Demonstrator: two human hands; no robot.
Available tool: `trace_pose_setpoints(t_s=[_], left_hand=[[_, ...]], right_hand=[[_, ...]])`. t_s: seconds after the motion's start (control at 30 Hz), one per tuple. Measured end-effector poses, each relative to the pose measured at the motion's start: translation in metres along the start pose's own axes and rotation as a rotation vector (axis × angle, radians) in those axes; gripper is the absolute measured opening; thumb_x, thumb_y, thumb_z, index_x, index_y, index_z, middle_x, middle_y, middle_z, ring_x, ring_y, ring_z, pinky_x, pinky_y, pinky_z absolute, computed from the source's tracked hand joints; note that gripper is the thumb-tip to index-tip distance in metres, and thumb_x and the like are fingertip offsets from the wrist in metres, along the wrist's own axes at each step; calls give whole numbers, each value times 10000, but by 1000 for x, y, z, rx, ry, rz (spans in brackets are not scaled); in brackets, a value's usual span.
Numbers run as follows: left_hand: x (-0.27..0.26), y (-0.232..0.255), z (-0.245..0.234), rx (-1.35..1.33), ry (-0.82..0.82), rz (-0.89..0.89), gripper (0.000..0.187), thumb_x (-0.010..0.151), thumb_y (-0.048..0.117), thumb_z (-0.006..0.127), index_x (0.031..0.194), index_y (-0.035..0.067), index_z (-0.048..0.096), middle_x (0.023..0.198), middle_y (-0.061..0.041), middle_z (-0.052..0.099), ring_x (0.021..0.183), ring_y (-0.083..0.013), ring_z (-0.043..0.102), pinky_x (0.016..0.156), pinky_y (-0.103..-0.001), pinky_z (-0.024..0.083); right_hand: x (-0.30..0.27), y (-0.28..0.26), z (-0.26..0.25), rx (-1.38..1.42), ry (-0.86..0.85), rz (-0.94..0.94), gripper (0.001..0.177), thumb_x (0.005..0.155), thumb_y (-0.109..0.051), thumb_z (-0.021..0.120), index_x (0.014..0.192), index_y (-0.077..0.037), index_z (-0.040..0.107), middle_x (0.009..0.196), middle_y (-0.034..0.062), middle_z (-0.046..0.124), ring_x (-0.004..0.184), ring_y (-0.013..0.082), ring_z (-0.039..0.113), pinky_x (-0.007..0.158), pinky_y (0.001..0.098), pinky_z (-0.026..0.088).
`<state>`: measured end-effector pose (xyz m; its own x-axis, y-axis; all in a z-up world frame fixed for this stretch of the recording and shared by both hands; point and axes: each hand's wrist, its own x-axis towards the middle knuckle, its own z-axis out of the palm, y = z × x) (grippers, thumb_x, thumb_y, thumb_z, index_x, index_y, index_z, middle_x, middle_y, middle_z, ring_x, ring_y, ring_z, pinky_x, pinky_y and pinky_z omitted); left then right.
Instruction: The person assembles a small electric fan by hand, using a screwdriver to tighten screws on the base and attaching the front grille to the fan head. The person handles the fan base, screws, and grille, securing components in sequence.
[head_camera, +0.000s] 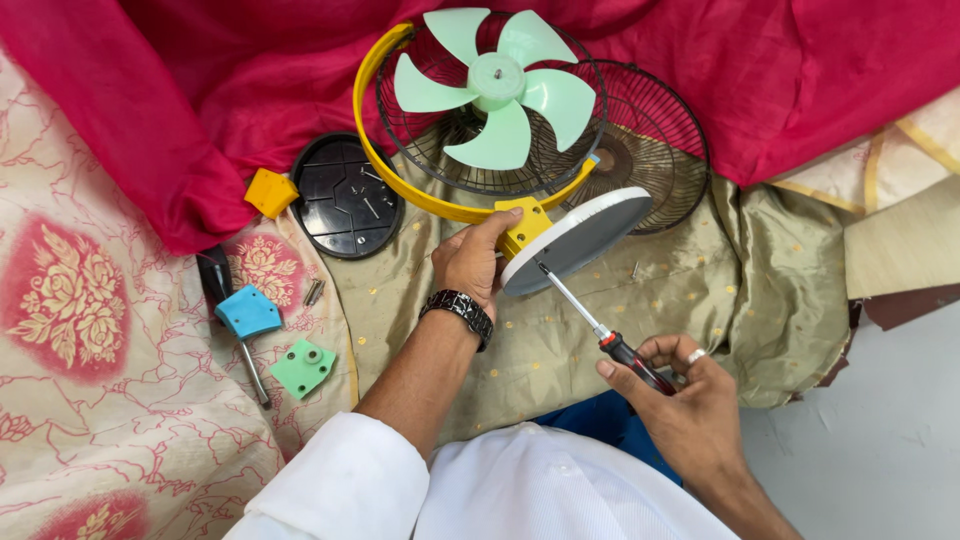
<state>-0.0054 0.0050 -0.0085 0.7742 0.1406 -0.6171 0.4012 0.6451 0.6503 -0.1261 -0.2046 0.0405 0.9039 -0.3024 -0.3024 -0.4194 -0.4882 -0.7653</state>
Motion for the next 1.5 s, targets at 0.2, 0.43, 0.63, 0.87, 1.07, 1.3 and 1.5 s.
trace_pose_setpoints(t_s=[0.2, 0.43, 0.63, 0.87, 1.07, 1.3, 1.5], left_hand=[[4, -6, 2, 29, 5, 19, 399, 713, 253, 844, 970, -43, 769, 870, -99, 758, 655, -131, 642, 579, -261, 545], [4, -2, 0, 135, -16, 35, 411, 709, 292, 843, 954, -32, 780, 862, -94, 757, 659, -125, 645, 598, -272, 549], [-2, -2, -8, 131, -22, 24, 393, 709, 292, 837, 964, -1, 779, 849, -76, 756, 656, -120, 649, 574, -259, 528], [2, -8, -7, 101, 20, 18, 408, 701, 279, 838, 979, -15, 777, 877, -85, 756, 674, -123, 658, 591, -270, 538], [4, -9, -6, 61, 25, 19, 405, 708, 267, 832, 978, -28, 768, 894, -96, 766, 691, -137, 685, 649, -282, 571], [4, -9, -1, 77, 41, 19, 413, 702, 283, 828, 984, -14, 773, 897, -104, 774, 707, -147, 703, 673, -290, 583], [3, -5, -2, 55, 28, 14, 448, 696, 287, 829, 1007, -27, 756, 925, -116, 779, 748, -159, 729, 730, -305, 605]], right_hand=[[4, 8, 1, 261, -229, 192, 451, 988, -419, 637, 916, 20, 712, 595, 81, 612, 426, 114, 429, 378, 274, 318], [-13, -8, 9, -263, 3, 30, 279, 786, -252, 894, 870, -38, 735, 610, 31, 518, 532, 86, 433, 463, 244, 361], [-10, -19, 1, -18, 56, 22, 490, 726, -52, 913, 1094, -37, 590, 781, -1, 631, 596, 133, 676, 499, 281, 548], [2, -12, -6, 16, -15, 7, 277, 872, -267, 770, 958, -3, 770, 704, 42, 702, 547, 80, 552, 475, 223, 433], [6, -9, -8, -76, -44, -64, 330, 795, -250, 836, 950, 11, 705, 685, 30, 644, 508, 54, 505, 430, 213, 378], [3, -6, -2, 135, -126, 120, 266, 896, -279, 707, 987, -30, 726, 663, 70, 658, 430, 94, 469, 378, 254, 330], [1, 3, 2, 54, -106, 15, 277, 864, -225, 772, 939, 27, 685, 668, 67, 670, 441, 93, 511, 380, 248, 376]])
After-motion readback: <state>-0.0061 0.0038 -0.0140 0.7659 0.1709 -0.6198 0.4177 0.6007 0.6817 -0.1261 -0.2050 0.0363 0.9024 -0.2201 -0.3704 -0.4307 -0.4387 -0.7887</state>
